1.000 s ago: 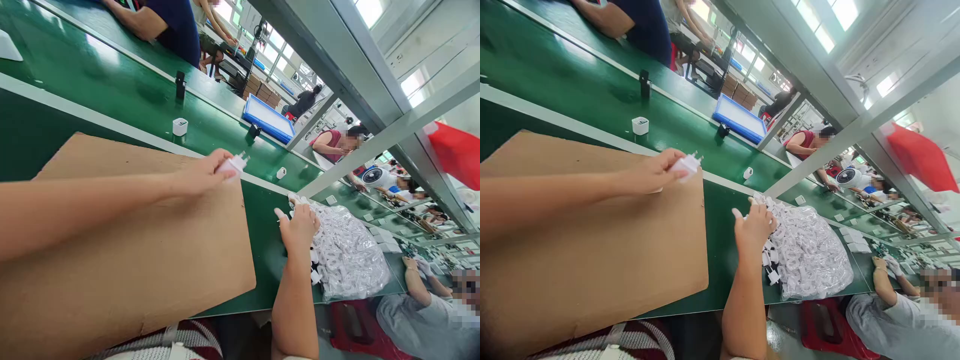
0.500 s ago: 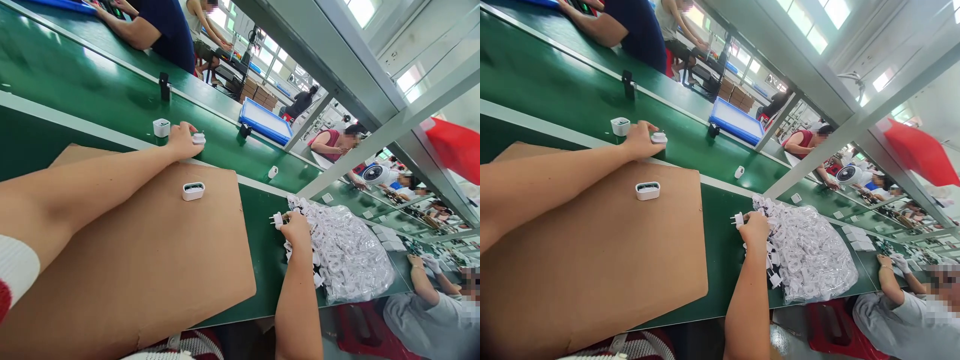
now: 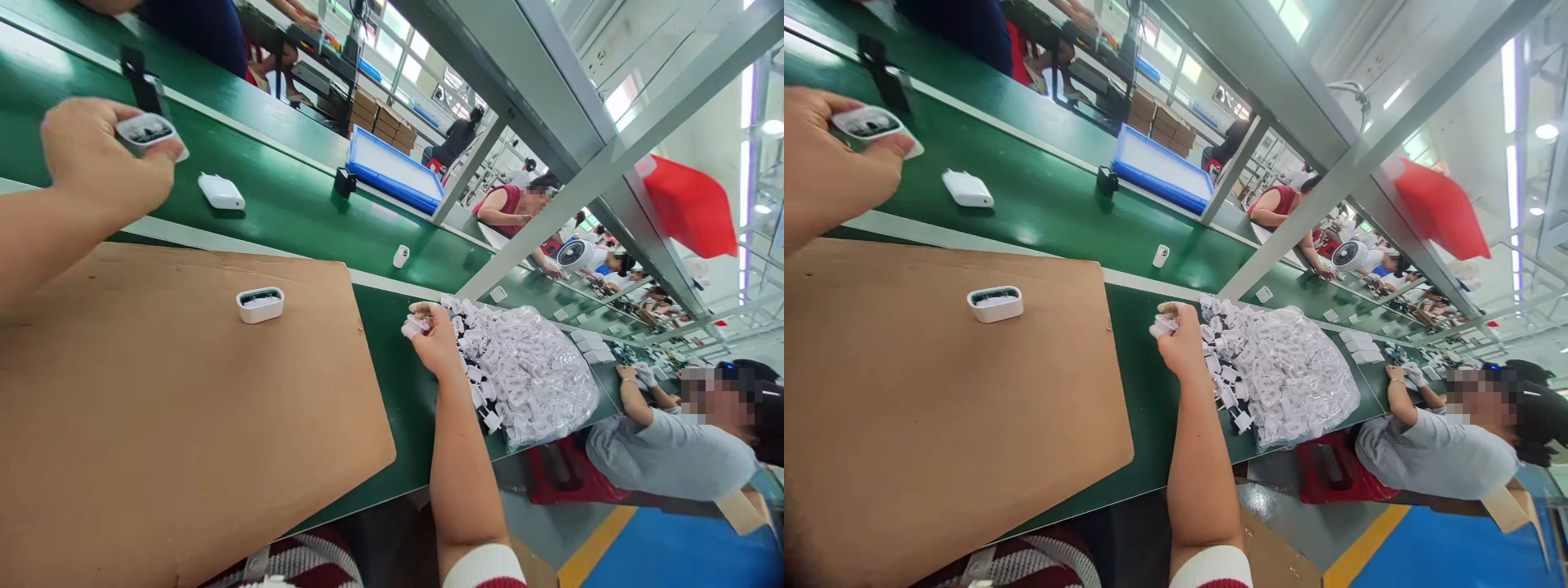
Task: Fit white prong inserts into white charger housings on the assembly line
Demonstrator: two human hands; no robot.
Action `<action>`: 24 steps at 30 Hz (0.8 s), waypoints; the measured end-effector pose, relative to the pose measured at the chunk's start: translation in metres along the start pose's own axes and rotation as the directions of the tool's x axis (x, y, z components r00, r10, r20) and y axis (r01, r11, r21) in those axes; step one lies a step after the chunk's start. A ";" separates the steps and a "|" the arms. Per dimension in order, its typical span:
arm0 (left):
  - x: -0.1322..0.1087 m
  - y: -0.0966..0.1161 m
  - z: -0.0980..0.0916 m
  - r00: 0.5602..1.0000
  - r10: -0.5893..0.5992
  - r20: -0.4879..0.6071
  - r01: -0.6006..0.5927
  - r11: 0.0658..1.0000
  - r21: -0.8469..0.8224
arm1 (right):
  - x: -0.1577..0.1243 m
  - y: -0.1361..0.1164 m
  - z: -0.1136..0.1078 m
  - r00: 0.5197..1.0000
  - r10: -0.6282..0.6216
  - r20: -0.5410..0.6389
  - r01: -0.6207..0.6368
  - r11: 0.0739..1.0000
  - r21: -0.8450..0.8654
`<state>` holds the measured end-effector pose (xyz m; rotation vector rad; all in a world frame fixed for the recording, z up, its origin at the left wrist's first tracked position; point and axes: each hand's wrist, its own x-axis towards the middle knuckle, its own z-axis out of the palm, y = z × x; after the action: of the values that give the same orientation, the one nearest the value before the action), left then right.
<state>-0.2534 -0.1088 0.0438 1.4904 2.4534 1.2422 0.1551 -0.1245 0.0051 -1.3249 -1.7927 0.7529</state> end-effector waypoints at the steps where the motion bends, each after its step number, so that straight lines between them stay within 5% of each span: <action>1: -0.017 0.014 -0.005 0.999 0.014 -0.051 -0.016 0.998 -0.055 | -0.002 -0.003 0.002 1.000 -0.008 0.015 0.007 0.997 0.080; 3: -0.057 0.035 -0.011 0.980 0.173 -0.095 -0.184 0.975 -0.121 | -0.007 -0.011 0.006 0.999 -0.018 0.042 0.011 0.988 0.155; 5: -0.101 0.047 -0.010 0.954 0.287 0.091 -0.256 0.933 -0.254 | -0.011 -0.019 0.008 0.997 -0.040 0.070 0.028 0.986 0.162; 8: -0.155 0.051 0.006 0.793 0.481 0.374 -0.256 0.820 -0.512 | -0.017 -0.027 0.012 0.995 -0.039 0.096 0.018 0.976 0.218; 11: -0.182 0.049 0.029 0.685 0.560 0.465 -0.235 0.775 -0.587 | -0.021 -0.033 0.016 0.993 0.005 0.120 -0.040 0.956 0.291; 18: -0.181 0.036 0.050 0.702 0.448 0.554 -0.025 0.793 -0.609 | -0.029 -0.048 0.030 0.978 0.046 0.203 -0.115 0.934 0.339; 24: -0.179 0.036 0.048 0.687 0.507 0.521 -0.080 0.765 -0.639 | -0.034 -0.050 0.040 0.958 0.047 0.284 -0.168 0.894 0.416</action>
<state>-0.1105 -0.2055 -0.0325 1.7680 1.2363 1.0551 0.1020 -0.1718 0.0167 -1.0606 -1.6239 1.3652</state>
